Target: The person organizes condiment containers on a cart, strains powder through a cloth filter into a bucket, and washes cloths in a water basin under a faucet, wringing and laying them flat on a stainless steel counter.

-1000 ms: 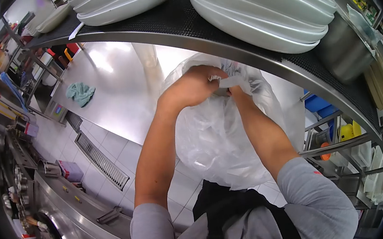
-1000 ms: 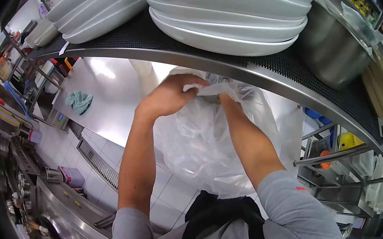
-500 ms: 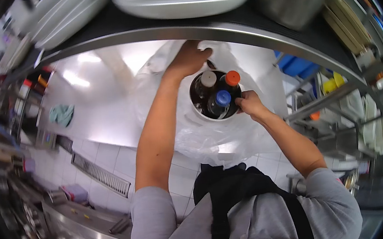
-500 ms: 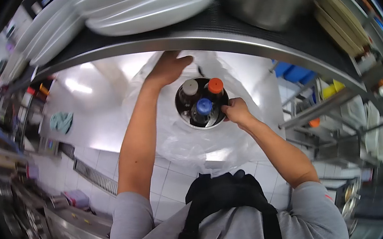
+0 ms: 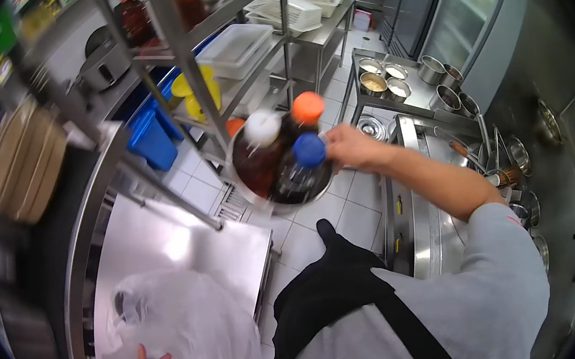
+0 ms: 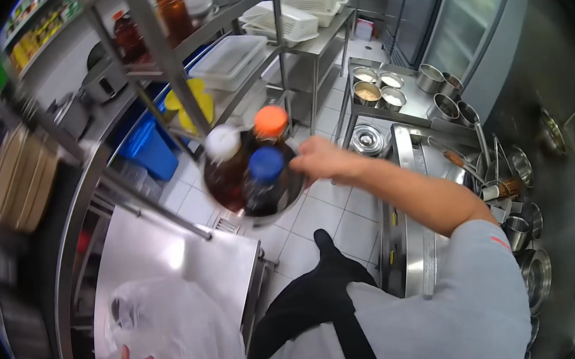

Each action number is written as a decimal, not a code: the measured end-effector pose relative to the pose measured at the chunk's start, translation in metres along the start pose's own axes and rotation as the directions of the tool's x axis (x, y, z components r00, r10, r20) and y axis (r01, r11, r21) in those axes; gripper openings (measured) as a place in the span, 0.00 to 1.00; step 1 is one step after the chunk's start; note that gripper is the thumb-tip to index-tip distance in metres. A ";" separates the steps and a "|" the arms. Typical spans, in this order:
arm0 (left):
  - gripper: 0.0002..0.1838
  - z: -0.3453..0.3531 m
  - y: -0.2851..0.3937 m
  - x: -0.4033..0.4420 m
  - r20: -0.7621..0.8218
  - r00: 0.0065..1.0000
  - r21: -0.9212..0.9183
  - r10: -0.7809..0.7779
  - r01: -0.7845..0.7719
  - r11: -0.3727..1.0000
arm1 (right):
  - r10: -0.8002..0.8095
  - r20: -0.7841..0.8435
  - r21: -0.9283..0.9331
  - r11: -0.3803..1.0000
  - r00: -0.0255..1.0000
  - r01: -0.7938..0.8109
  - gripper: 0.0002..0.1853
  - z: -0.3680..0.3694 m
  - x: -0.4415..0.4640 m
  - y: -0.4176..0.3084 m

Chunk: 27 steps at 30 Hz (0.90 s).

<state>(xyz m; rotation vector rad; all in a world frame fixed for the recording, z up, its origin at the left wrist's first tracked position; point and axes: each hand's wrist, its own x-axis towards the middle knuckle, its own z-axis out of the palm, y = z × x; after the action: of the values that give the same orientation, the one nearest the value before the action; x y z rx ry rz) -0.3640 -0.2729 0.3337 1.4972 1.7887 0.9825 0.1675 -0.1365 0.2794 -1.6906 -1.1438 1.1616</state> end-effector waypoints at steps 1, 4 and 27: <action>0.16 0.020 0.019 0.001 0.034 0.998 -0.030 0.043 -0.042 0.999 | 0.016 -0.100 -0.001 1.000 0.995 -0.016 0.10 -0.041 0.014 0.008; 0.16 0.108 0.046 0.034 0.214 0.967 -0.025 0.140 -0.138 0.990 | 0.020 -0.330 -0.031 0.999 0.944 -0.032 0.11 -0.173 0.067 0.036; 0.25 0.517 0.041 0.170 0.663 0.649 0.478 -0.373 0.018 0.878 | 0.289 -0.787 0.182 0.953 0.546 -0.243 0.12 -0.678 0.360 0.266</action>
<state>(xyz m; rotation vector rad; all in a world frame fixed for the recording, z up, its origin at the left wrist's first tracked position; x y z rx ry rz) 0.0527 -0.0194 0.0885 1.5746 1.5215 -0.2063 0.9435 0.0561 0.1348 -2.0591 -0.2624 0.4146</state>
